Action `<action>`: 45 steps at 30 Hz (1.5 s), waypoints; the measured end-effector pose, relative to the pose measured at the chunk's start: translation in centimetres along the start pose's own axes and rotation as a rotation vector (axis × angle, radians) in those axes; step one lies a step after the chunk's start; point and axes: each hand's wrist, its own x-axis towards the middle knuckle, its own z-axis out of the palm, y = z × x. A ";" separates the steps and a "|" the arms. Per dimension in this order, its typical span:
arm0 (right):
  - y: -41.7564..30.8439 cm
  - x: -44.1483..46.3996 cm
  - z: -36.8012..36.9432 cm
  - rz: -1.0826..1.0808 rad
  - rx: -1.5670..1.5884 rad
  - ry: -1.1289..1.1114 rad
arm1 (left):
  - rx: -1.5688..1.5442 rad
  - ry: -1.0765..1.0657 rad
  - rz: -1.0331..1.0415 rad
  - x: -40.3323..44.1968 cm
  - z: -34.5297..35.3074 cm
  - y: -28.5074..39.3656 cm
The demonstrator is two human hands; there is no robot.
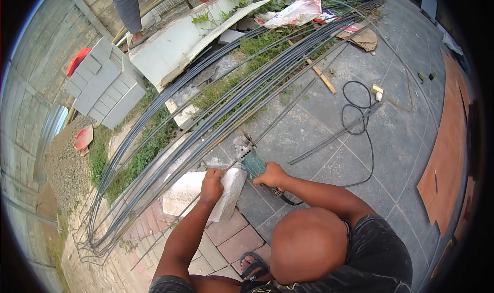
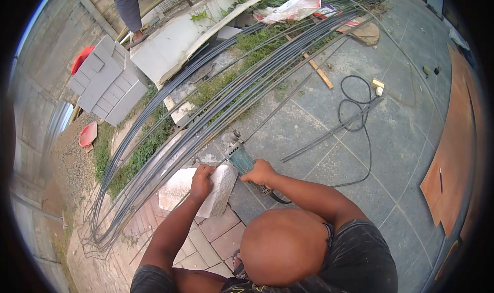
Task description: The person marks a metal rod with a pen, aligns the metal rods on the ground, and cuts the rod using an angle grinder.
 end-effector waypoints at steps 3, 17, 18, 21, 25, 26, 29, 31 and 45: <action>-0.4 -1.0 -0.3 -0.028 -0.034 0.047 | 0.015 -0.021 0.028 0.0 -0.1 0.5; -2.7 -2.6 -1.3 -0.035 -0.097 0.046 | 0.074 -0.255 -0.163 -0.1 -0.8 2.6; -2.5 -2.5 -1.1 -0.041 -0.092 0.044 | 0.061 -0.269 -0.176 0.0 -1.1 3.4; -2.1 -2.3 -0.9 -0.047 -0.090 0.033 | 0.073 -0.296 -0.185 0.7 -1.1 3.6; -1.8 -2.3 -0.9 -0.055 -0.083 0.039 | 0.075 -0.290 -0.177 0.9 -1.0 3.2; -1.8 -2.3 -1.0 -0.053 -0.083 0.040 | 0.074 -0.291 -0.175 0.9 -1.0 3.0; -1.7 -2.2 -1.2 -0.061 -0.082 0.048 | 0.022 -0.245 -0.119 0.9 -0.7 2.2; -1.6 -2.2 -1.2 -0.059 -0.082 0.039 | 0.031 -0.252 -0.130 0.8 -0.7 2.2; -0.8 -1.5 -0.6 -0.034 -0.048 0.018 | 0.046 -0.282 -0.154 1.1 -1.0 2.2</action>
